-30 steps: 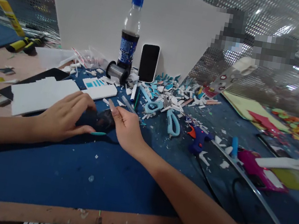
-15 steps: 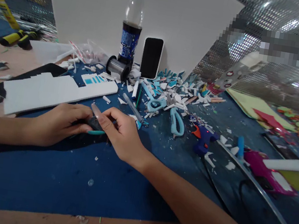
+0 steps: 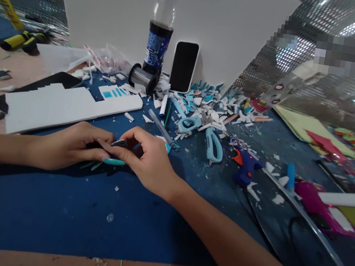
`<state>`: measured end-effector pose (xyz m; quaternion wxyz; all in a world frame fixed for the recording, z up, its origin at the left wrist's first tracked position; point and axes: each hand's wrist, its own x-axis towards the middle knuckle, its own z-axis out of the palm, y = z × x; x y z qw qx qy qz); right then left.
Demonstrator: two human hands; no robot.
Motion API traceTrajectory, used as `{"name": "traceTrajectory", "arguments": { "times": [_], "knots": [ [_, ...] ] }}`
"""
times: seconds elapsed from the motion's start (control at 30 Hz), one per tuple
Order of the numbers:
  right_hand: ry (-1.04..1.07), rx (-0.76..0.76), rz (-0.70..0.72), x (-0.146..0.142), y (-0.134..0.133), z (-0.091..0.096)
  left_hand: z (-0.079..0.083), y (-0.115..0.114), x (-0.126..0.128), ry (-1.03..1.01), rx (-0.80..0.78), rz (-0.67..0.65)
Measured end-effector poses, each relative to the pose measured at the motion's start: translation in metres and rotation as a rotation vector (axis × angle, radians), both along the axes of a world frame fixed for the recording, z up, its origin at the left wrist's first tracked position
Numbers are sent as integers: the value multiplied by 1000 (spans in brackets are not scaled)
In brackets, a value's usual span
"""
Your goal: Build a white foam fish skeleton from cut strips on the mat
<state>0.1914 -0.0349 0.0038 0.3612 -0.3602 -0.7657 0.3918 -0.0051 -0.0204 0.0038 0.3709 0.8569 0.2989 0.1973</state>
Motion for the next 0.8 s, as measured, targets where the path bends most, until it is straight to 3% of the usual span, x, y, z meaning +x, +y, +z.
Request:
{"name": "traceTrajectory", "arguments": {
  "times": [0.3, 0.53, 0.8],
  "knots": [
    [-131, 264, -54, 4, -3, 0, -1, 0, 0, 1, 125, -28],
    [73, -49, -90, 1, -3, -2, -4, 0, -1, 6, 121, 46],
    [143, -226, 2, 1, -2, 3, 0, 0, -2, -49, 128, 26]
  ]
}}
